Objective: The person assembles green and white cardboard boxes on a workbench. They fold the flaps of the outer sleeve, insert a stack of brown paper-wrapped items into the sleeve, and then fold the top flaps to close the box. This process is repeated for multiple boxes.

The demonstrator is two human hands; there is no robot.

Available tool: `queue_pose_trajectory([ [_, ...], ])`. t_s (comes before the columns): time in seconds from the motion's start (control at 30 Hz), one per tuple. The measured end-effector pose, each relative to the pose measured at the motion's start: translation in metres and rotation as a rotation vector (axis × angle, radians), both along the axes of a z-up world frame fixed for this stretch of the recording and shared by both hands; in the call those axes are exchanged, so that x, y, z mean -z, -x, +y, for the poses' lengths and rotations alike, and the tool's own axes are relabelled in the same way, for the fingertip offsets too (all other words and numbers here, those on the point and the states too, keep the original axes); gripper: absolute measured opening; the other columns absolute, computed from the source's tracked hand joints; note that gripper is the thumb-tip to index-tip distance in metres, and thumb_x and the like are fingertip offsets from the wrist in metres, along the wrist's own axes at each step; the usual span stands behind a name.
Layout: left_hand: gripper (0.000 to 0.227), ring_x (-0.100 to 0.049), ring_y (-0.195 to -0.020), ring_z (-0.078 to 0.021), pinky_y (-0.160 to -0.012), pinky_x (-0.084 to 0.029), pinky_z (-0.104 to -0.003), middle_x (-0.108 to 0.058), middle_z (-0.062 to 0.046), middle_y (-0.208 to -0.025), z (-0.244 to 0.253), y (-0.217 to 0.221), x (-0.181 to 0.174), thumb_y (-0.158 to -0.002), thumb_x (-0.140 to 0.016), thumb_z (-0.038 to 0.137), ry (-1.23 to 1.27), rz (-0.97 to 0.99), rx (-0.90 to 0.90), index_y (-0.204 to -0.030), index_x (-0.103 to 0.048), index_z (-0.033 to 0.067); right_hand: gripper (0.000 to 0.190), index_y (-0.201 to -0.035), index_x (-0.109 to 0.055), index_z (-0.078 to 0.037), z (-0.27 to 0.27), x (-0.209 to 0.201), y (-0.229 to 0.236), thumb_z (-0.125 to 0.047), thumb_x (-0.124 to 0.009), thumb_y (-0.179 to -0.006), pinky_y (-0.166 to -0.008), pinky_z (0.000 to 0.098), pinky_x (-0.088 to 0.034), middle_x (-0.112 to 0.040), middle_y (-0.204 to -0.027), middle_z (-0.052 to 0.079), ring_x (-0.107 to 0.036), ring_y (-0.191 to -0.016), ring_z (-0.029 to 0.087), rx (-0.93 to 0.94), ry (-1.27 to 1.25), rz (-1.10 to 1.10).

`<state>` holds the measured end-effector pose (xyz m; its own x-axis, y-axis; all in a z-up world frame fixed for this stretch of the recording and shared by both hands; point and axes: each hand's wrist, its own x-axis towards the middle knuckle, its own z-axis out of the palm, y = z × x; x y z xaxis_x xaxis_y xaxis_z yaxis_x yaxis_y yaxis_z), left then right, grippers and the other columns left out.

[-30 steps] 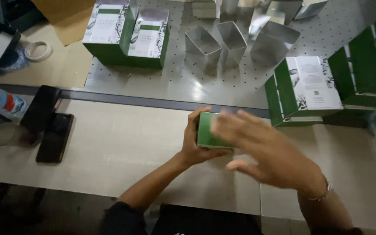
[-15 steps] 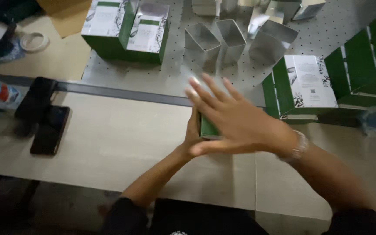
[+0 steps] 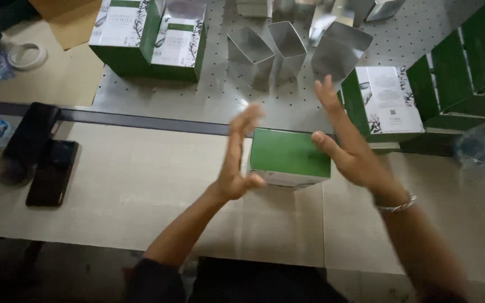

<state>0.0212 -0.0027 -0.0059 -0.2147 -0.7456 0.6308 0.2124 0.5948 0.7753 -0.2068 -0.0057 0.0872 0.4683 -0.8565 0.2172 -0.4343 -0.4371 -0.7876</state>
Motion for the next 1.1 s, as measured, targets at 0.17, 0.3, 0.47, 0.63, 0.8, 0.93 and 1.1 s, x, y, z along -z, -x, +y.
queue_pose_trajectory([
  [0.17, 0.097, -0.017, -0.161, -0.0348, -0.136, -0.017, -0.05, -0.017, -0.022, -0.169, 0.013, -0.007, -0.096, -0.098, -0.031, 0.074, 0.324, -0.792, -0.156, -0.159, -0.019, -0.0002, 0.059, -0.16, -0.021, -0.01, -0.003, 0.005, -0.013, -0.018, -0.044, -0.105, -0.126, 0.0556, -0.027, -0.018, -0.171, 0.019, -0.025, -0.158, 0.037, -0.079, -0.075, -0.228],
  [0.3, 0.11, -0.031, -0.153, -0.0422, -0.128, -0.027, -0.047, -0.029, -0.035, -0.161, 0.004, 0.01, -0.078, -0.092, -0.044, 0.077, 0.518, -1.152, -0.333, -0.153, -0.029, -0.013, 0.061, -0.153, -0.043, -0.011, -0.006, 0.006, -0.012, -0.02, -0.05, -0.094, -0.115, 0.0366, -0.044, -0.052, -0.157, 0.011, -0.051, -0.143, 0.023, 0.142, -0.525, -0.258],
  [0.47, 0.088, -0.019, -0.158, -0.0354, -0.128, -0.007, -0.062, -0.022, -0.016, -0.169, -0.047, -0.026, -0.061, -0.097, -0.045, 0.086, 0.831, -1.221, -0.148, -0.16, -0.026, 0.0274, 0.056, -0.153, -0.04, -0.004, 0.035, 0.035, -0.02, -0.028, -0.039, -0.102, -0.113, 0.0435, -0.044, -0.042, -0.161, 0.018, -0.044, -0.146, 0.031, 0.181, -0.276, -0.3],
  [0.63, 0.072, -0.013, -0.161, -0.0347, -0.132, -0.015, -0.054, -0.007, -0.012, -0.174, -0.014, -0.042, 0.025, -0.101, -0.045, 0.063, 0.145, -0.483, 0.0, -0.161, -0.033, 0.0256, 0.082, -0.153, -0.04, 0.002, 0.036, 0.09, -0.033, -0.058, -0.041, -0.096, -0.11, 0.0585, -0.034, -0.043, -0.16, 0.024, -0.04, -0.145, 0.044, 0.295, -0.437, -0.723],
  [0.8, 0.152, -0.014, -0.157, -0.0384, -0.125, -0.023, -0.054, -0.007, -0.014, -0.173, 0.019, -0.047, 0.072, -0.051, -0.081, 0.075, -0.288, -0.207, 0.161, -0.166, -0.006, 0.0106, 0.071, -0.153, -0.041, -0.003, 0.043, 0.077, -0.055, -0.042, -0.049, -0.093, -0.095, 0.052, -0.048, -0.054, -0.147, 0.018, -0.054, -0.129, 0.034, 0.395, -0.886, -0.772],
  [0.93, 0.161, -0.014, -0.157, -0.041, -0.128, -0.019, -0.058, -0.008, -0.018, -0.173, 0.001, -0.046, 0.057, -0.037, -0.084, 0.077, -0.216, -0.378, 0.157, -0.165, -0.006, 0.0168, 0.068, -0.151, -0.042, -0.012, 0.039, 0.092, -0.044, -0.042, -0.055, -0.091, -0.086, 0.0423, -0.052, -0.054, -0.147, 0.011, -0.056, -0.122, 0.026, 0.348, -0.921, -0.784],
  [1.1, 0.153, -0.032, -0.149, -0.042, -0.127, -0.024, -0.058, -0.033, -0.024, -0.157, -0.015, -0.032, 0.064, -0.052, -0.095, 0.063, -0.028, -0.381, 0.109, -0.166, -0.007, 0.0107, 0.058, -0.142, -0.053, -0.016, 0.028, 0.152, -0.006, -0.048, -0.056, -0.094, -0.087, 0.0519, -0.054, -0.061, -0.133, 0.015, -0.064, -0.114, 0.032, 0.124, -0.934, -1.082],
])
